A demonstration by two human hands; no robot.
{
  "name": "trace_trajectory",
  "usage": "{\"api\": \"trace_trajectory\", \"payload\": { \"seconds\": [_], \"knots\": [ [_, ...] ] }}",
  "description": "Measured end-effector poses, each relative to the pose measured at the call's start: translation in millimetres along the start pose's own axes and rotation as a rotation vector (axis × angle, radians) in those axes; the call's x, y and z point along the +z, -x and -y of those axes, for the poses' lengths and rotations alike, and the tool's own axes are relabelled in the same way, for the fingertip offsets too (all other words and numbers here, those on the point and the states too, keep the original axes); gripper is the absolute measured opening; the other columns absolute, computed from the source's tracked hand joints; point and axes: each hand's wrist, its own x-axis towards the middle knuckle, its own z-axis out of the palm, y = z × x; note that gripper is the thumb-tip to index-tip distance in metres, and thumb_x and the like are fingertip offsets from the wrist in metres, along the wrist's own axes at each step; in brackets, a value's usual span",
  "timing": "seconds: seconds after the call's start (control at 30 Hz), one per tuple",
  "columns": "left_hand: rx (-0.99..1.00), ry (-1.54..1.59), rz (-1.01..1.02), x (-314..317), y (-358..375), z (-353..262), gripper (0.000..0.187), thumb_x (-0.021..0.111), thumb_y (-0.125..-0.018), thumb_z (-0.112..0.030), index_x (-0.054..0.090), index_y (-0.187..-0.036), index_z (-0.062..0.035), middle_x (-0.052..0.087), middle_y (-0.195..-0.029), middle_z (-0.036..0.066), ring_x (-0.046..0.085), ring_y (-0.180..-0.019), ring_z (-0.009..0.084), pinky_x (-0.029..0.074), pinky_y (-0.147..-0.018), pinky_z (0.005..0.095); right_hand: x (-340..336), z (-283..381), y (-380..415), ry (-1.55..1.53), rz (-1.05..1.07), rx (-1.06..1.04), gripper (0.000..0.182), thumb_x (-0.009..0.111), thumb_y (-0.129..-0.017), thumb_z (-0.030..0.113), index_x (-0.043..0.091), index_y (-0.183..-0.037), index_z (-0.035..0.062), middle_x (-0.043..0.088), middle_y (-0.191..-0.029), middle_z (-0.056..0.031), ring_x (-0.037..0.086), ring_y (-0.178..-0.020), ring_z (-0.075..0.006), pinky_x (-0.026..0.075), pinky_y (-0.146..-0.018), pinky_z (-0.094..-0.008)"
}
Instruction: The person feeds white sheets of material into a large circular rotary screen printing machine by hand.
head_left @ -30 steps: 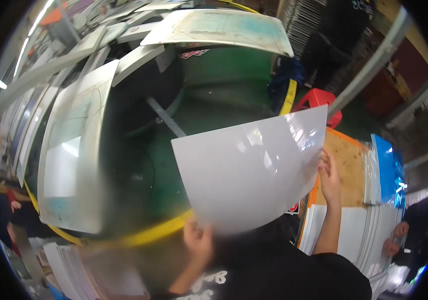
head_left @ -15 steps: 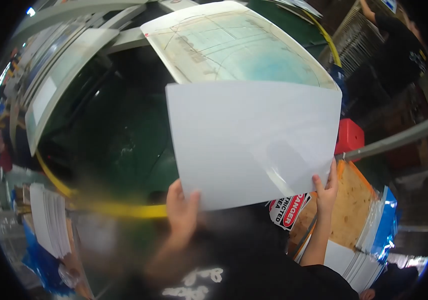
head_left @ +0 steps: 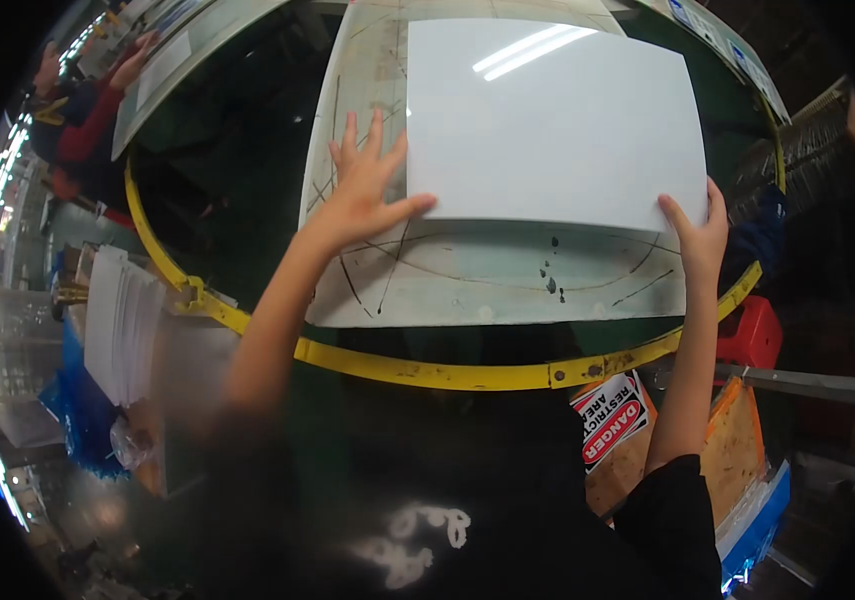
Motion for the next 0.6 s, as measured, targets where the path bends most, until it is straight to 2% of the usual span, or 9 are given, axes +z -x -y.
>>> {"api": "trace_trajectory", "payload": {
  "seconds": [0.1,0.17,0.27,0.37,0.6],
  "knots": [
    [-0.062,-0.059,0.012,-3,-8,31,0.087,0.063,-0.071,-0.059,0.037,-0.137,-0.006,0.003,-0.144,0.034,-0.015,-0.132,0.049,-0.006,-0.101,0.0637,32,19,-5,0.08,0.024,0.054,0.073,0.08,-0.065,0.029,0.047,-0.12,-0.0072,0.057,-0.113,-0.0187,0.056,-0.103,-0.0244,0.042,-0.09,-0.031],
    [-0.097,-0.03,0.045,-4,-10,41,0.089,0.065,-0.067,-0.061,0.04,-0.136,-0.0107,0.001,-0.145,0.033,-0.018,-0.132,0.0484,-0.006,-0.101,0.0639,46,26,-8,0.17,0.044,0.064,0.076,0.08,-0.064,0.031,0.047,-0.121,-0.0068,0.057,-0.114,-0.0193,0.055,-0.104,-0.0255,0.042,-0.09,-0.0312],
    [-0.117,-0.012,0.057,8,-9,58,0.09,0.067,-0.063,-0.064,0.044,-0.134,-0.0141,0.0,-0.145,0.032,-0.019,-0.132,0.0484,-0.006,-0.1,0.0648,62,11,-11,0.214,0.063,0.032,0.077,0.08,-0.064,0.033,0.047,-0.121,-0.0075,0.057,-0.114,-0.0205,0.056,-0.104,-0.0262,0.041,-0.091,-0.0314],
    [-0.145,-0.035,0.07,14,-4,66,0.088,0.067,-0.063,-0.064,0.046,-0.133,-0.0145,-0.001,-0.145,0.032,-0.02,-0.131,0.0486,-0.007,-0.099,0.0662,66,11,-9,0.196,0.087,0.018,0.079,0.079,-0.062,0.036,0.048,-0.119,-0.0074,0.059,-0.11,-0.0218,0.058,-0.101,-0.0296,0.043,-0.089,-0.0331],
    [-0.133,-0.057,0.044,18,0,63,0.089,0.067,-0.06,-0.066,0.05,-0.13,-0.013,-0.003,-0.147,0.029,-0.021,-0.13,0.0492,-0.009,-0.095,0.0693,66,8,-10,0.238,0.117,0.04,0.08,0.08,-0.061,0.037,0.048,-0.12,-0.0072,0.059,-0.11,-0.0212,0.058,-0.102,-0.0293,0.043,-0.088,-0.0338]
  ]
}}
